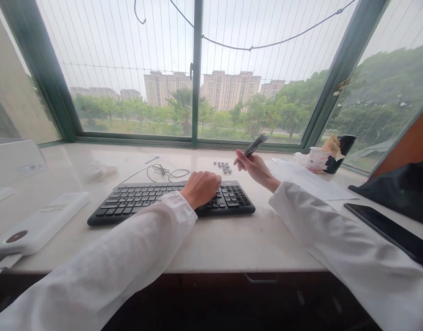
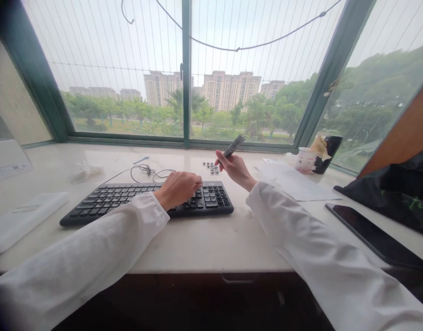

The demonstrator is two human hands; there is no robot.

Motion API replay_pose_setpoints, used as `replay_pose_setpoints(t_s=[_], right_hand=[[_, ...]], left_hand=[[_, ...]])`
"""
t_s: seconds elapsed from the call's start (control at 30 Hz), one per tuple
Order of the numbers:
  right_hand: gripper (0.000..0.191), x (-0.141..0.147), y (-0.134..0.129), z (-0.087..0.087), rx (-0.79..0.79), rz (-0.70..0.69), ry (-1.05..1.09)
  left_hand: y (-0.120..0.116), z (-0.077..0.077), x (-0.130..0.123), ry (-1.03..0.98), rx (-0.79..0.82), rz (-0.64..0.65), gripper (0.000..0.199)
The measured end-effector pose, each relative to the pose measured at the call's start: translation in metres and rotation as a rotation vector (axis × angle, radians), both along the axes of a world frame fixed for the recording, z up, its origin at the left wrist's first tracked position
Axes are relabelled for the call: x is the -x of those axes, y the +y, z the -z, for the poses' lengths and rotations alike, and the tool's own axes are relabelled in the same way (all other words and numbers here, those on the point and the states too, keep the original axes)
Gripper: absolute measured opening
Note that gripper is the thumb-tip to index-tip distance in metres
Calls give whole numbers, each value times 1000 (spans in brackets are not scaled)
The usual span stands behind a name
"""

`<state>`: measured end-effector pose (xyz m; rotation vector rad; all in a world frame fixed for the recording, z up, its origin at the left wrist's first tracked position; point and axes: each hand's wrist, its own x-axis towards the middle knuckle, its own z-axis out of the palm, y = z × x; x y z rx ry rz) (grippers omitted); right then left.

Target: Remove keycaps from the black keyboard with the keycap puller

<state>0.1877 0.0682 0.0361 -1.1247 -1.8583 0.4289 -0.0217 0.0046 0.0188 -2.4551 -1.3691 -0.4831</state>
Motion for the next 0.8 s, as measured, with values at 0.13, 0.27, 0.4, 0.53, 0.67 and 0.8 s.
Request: replay_pose_setpoints(t_s=[0.13, 0.27, 0.4, 0.53, 0.67, 0.8], right_hand=[[53, -4, -18, 13, 27, -62, -94], [49, -10, -28, 20, -3, -95, -156], [45, -9, -32, 20, -35, -105, -143], [43, -3, -34, 24, -36, -109, -153], [41, 2, -34, 29, -43, -104, -143], [38, 3, -33, 32, -40, -97, -113]], left_hand=[[-3, 4, -2, -69, 43, 90, 28], [-4, 9, -5, -95, 77, 134, 31], [-4, 12, -8, -104, 107, 157, 31], [-3, 14, -10, -106, 124, 163, 31], [-2, 15, -12, -119, 140, 159, 29], [-1, 17, -13, -122, 152, 167, 28]])
